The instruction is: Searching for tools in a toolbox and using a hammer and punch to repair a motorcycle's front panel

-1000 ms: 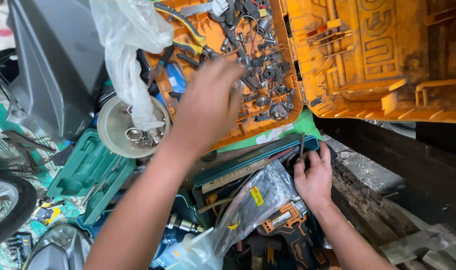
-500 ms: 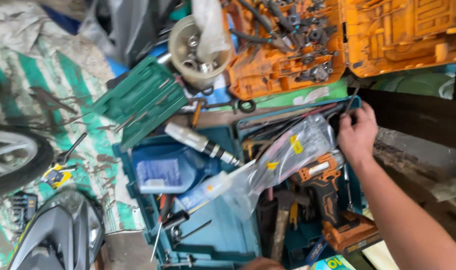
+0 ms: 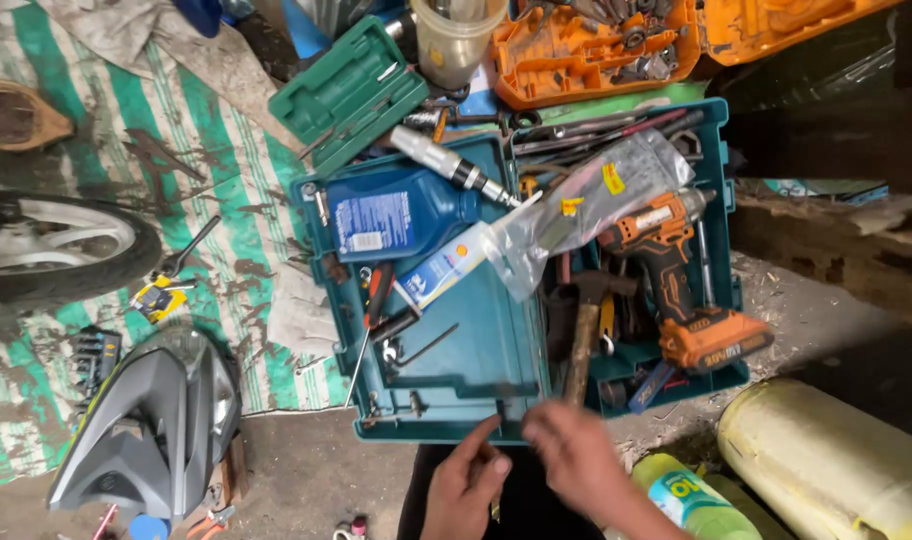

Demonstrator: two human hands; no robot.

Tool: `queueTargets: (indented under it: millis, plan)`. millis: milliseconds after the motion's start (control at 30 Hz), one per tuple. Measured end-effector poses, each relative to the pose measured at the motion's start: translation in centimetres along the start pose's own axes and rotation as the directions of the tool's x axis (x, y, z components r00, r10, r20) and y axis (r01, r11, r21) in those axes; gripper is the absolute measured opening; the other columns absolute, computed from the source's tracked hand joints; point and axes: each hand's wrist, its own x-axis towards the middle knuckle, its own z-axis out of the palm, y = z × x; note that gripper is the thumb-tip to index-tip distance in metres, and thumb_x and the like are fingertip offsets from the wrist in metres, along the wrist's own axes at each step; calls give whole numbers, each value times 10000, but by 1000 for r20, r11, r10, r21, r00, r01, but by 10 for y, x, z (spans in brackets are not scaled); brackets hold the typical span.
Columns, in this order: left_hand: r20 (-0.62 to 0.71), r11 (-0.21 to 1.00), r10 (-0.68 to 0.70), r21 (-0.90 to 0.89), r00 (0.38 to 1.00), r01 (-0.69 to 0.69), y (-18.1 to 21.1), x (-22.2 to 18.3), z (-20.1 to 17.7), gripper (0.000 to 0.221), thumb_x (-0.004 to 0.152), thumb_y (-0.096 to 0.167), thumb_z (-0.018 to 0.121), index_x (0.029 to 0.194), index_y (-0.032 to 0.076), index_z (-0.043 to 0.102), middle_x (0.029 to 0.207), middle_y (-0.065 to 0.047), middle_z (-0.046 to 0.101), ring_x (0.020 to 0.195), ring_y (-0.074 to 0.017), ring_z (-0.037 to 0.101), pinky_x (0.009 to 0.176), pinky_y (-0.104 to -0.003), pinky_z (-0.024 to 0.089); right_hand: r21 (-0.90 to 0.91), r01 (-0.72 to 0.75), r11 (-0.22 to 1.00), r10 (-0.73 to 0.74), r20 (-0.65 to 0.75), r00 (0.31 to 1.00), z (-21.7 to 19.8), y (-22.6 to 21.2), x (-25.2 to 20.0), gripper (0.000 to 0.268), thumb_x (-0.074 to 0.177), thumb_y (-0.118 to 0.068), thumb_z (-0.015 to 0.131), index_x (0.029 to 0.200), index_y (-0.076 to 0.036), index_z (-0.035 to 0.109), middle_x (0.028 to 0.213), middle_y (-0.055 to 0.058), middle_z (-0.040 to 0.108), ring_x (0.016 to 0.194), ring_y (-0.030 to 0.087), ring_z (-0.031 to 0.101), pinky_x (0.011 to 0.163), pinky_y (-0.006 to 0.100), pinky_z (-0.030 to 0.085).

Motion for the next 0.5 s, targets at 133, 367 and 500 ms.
queueTargets:
  millis: [133, 367, 500]
  plan:
    - [-96, 965, 260, -18, 961, -263, -38, -27, 17, 318, 1032, 272, 688, 1176, 102, 915, 1078, -12, 892, 768, -101, 707, 680, -270, 568, 204, 171, 964, -213, 202, 956, 42, -14, -73, 163, 1067, -187, 644, 1146, -86, 745, 1253, 97, 867, 1097, 263, 850, 941, 356, 632]
    - [-272, 998, 13, 63, 962, 5, -75, -112, -31, 336, 1057, 336, 700, 1173, 163, 964, 628, 17, 584, 636, -110, 557, 674, -304, 450, -454, -322, 831, 323, -79, 943, 35, 34, -22, 913, 945, -689, 748, 1544, -72, 444, 1438, 229, 493, 1234, 474, 627, 956, 621, 593]
    - [-201, 990, 134, 73, 970, -121, -94, -186, -44, 327, 1069, 281, 687, 1203, 104, 927, 576, -4, 655, 582, -102, 609, 663, -293, 507, -161, -513, 843, 489, -166, 856, 45, 60, 19, 1057, 864, -338, 935, 1622, -70, 247, 1518, 313, 576, 1330, 536, 651, 1113, 593, 541]
